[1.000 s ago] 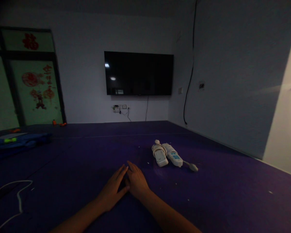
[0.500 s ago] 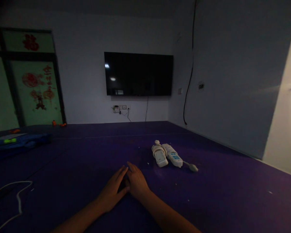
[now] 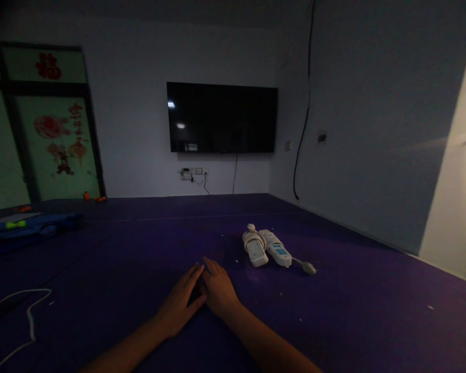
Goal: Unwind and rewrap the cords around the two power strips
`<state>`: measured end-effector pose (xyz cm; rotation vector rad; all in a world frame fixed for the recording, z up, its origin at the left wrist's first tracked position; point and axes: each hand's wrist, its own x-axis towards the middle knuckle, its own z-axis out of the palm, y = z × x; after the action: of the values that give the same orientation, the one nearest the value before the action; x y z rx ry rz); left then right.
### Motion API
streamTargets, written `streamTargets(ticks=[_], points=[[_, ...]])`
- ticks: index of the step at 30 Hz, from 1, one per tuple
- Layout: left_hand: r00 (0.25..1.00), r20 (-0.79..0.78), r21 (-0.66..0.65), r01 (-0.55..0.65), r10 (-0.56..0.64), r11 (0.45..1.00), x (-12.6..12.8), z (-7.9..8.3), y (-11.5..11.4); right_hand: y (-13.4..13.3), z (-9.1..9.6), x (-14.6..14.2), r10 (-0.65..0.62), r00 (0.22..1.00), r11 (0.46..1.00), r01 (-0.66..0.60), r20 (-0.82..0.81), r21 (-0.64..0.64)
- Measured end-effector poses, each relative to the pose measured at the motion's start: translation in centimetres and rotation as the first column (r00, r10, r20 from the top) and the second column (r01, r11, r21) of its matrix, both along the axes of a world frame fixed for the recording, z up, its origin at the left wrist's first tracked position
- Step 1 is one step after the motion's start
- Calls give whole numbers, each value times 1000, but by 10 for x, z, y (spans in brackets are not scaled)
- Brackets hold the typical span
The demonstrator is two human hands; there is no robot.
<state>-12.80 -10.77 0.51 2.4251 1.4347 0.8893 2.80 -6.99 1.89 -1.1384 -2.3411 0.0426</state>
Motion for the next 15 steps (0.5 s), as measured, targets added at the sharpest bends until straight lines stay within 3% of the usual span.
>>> streamTargets(ticks=[8,15], points=[[993,0,154,-114,115,982,-1,-7,4,7,3,1,-128,990,977,116,60,177],[978,-33,145,-201,207,969,2,-5,2,17,-3,0,-209,978,956,200,21,215]])
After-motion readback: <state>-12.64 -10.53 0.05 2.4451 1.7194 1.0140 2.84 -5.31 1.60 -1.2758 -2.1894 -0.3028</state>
